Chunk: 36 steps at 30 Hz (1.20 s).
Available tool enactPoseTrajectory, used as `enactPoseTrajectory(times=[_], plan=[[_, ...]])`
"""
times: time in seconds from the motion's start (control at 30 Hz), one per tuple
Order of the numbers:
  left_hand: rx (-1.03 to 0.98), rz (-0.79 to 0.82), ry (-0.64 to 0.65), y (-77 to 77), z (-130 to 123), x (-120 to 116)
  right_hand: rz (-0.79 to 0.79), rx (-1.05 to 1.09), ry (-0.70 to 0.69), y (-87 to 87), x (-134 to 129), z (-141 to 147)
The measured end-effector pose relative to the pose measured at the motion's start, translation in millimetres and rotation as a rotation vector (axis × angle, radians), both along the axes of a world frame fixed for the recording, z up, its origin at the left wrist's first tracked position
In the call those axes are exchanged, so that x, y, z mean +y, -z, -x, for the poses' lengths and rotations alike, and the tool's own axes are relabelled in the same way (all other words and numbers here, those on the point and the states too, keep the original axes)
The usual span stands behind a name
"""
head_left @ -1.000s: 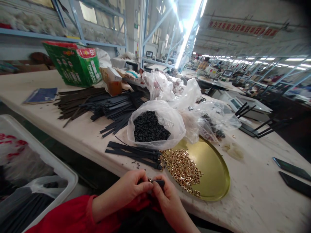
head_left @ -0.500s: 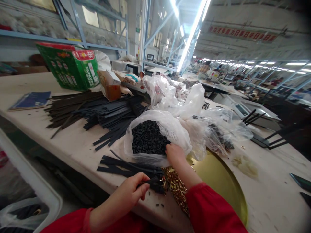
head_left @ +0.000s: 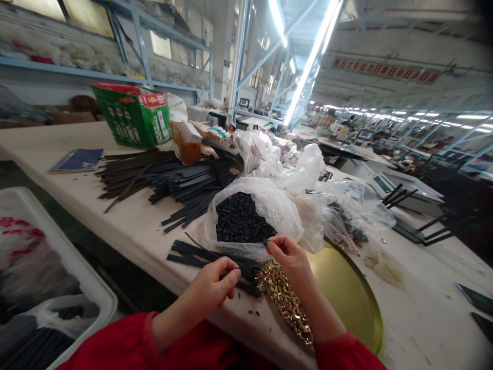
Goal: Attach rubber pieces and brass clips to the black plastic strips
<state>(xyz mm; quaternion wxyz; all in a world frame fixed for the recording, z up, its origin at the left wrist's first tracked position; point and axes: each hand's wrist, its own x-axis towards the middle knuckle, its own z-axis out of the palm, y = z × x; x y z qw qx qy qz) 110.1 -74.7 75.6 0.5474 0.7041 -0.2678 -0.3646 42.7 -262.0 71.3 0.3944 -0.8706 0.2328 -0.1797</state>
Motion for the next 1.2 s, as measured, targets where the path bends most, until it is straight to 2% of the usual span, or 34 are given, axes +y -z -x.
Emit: enactPoseTrajectory(times=[0.07,0.1,0.13,0.2,0.4,0.5,0.63,0.83,1.0,1.2], plan=[[0.022,0.027,-0.013,-7.2,6.5,-2.2,-0.522,-0.219,-0.030,-3.6,25.4,20.2],[0.031,0.031,-0.014,-10.1,10.1,-2.9,-0.719,-0.292,-0.045,-4.8,36.8,28.8],[0.036,0.032,-0.011,-12.2,13.8,-3.2,-0.873,-0.346,-0.055,-5.8,46.5,36.0],[0.035,0.022,-0.005,-14.5,20.8,-1.8,-0.979,-0.377,-0.057,-7.4,59.6,46.3],[-0.052,-0.024,-0.008,-12.4,36.0,9.6,-0.966,-0.353,-0.029,-7.8,69.5,59.7],[-0.083,0.011,-0.017,-10.4,41.0,12.5,-0.966,-0.352,-0.006,-2.4,74.4,64.3],[-0.104,0.004,-0.031,-7.7,45.2,14.0,-1.046,-0.377,0.036,7.7,82.3,68.6],[-0.138,-0.005,-0.043,0.4,48.9,15.1,-0.860,-0.403,0.101,13.0,85.4,69.2],[-0.166,-0.001,-0.043,6.3,48.9,16.8,-0.992,-0.357,0.103,18.2,87.4,67.9],[-0.271,0.000,0.024,8.1,51.4,18.5,-0.994,-0.335,0.117,30.4,98.0,70.8]])
